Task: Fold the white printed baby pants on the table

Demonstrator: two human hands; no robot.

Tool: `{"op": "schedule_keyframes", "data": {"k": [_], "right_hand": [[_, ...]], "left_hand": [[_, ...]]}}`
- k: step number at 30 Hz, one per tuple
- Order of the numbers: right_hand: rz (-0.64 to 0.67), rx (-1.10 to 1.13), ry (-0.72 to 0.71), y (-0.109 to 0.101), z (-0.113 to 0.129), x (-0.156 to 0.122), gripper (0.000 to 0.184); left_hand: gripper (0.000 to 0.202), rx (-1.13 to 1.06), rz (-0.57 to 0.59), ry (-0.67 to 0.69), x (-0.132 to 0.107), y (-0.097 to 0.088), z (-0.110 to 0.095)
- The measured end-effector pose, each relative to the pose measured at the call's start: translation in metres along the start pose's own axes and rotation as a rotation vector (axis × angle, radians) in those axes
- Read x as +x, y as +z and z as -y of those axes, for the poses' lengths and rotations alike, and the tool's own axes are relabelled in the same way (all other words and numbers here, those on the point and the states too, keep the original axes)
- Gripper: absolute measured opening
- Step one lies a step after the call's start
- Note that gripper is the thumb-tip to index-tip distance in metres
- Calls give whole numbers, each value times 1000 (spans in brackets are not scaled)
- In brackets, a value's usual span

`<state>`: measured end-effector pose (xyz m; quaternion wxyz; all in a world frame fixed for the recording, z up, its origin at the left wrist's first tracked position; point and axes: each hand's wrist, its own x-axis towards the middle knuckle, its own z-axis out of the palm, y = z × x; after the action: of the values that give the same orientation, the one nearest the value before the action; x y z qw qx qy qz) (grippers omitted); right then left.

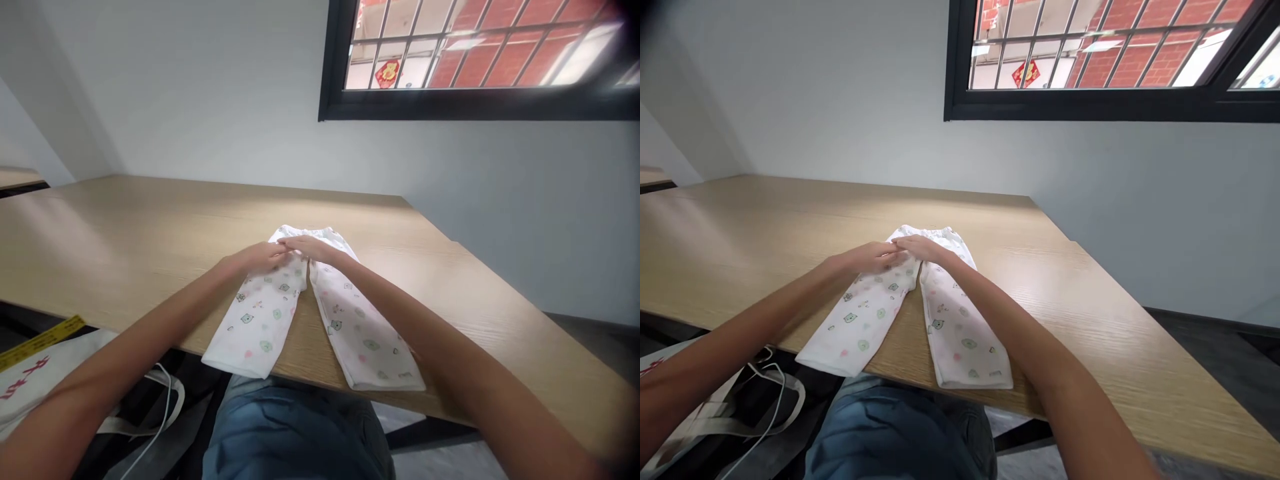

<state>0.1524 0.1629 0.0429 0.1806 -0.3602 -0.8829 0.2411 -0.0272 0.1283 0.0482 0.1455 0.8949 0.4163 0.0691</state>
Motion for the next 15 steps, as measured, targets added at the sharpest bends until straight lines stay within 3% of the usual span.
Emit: {"op": "schedule_keyframes", "data": {"k": [2, 5, 7, 12, 15], "right_hand": [[80, -41, -5, 11, 2, 16, 38], [127, -125, 19, 23, -7, 34, 37], [114, -179, 43, 27, -17, 43, 37], [20, -261, 115, 34, -33, 56, 37], [-20, -258, 140, 30, -31, 57, 34]], "left_hand": [[53, 19, 5, -8, 8, 11, 13], [49, 42, 16, 35, -6, 31, 5], [50, 48, 34, 62, -37, 43, -13], [53, 61, 42, 62, -140, 56, -59], [51, 90, -55, 58, -170, 60, -72]]}}
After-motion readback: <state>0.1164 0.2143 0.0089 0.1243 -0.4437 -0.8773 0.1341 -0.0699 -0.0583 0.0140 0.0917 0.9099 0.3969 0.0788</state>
